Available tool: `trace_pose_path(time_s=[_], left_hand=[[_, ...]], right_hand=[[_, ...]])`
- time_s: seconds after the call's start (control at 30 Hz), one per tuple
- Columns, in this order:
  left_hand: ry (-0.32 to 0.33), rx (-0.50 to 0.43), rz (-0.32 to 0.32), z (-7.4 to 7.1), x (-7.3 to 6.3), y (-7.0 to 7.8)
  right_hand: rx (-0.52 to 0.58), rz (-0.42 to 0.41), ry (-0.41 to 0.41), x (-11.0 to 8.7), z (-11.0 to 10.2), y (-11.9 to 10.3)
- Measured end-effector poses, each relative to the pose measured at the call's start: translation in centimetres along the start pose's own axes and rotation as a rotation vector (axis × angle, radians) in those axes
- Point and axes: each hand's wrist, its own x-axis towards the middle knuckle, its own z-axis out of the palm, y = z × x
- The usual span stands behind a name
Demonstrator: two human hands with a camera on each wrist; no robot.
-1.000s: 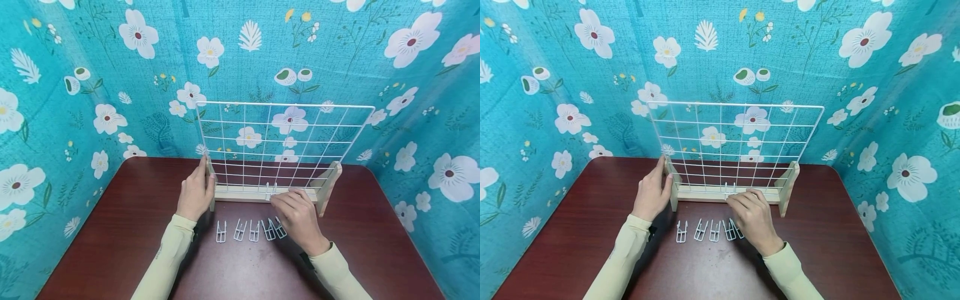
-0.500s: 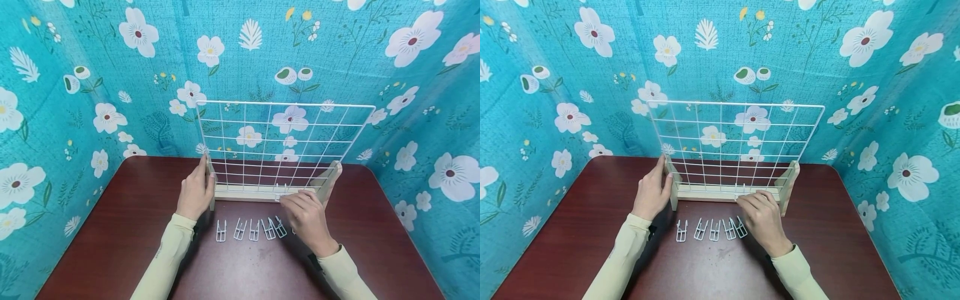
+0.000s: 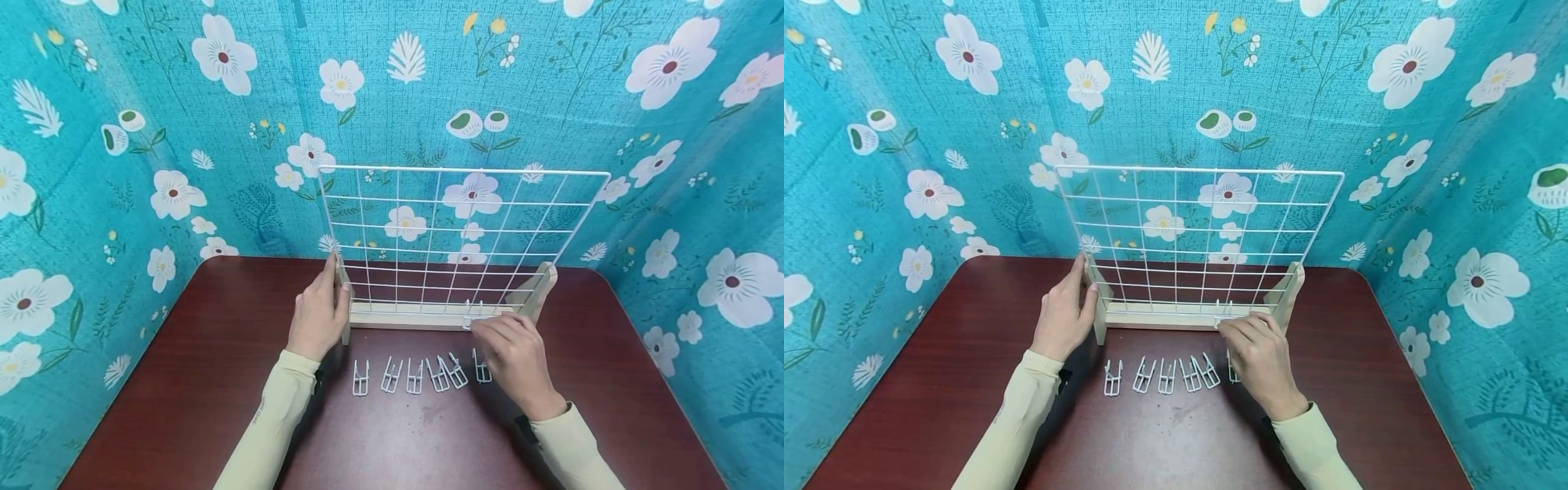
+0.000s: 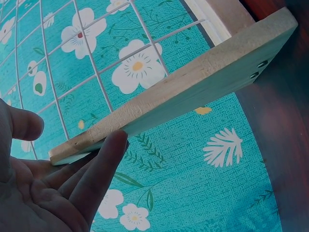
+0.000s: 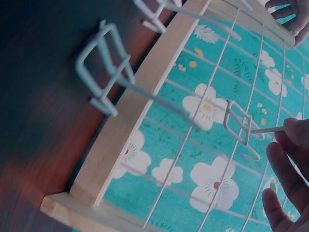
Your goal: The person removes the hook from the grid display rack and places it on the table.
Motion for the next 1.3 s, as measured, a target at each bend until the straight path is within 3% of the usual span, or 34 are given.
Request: trace_pose_path(time_s=[0.7, 1.1, 1.3], left_hand=[[-0.008, 0.004, 0.002, -0.2, -0.1, 0.0], [-0.005, 0.004, 0.005, -0.2, 0.2, -0.1], [-0.012, 0.0, -0.005, -0.1, 0.1, 0.0]], right_hand=[[-0.052, 0.034, 0.001, -2.2, -1.4, 2.4], [-0.084, 0.066, -0.079, -4.2, -2.1, 2.6], [-0.06, 0.045, -0.035, -4.9, -2.2, 2.9]])
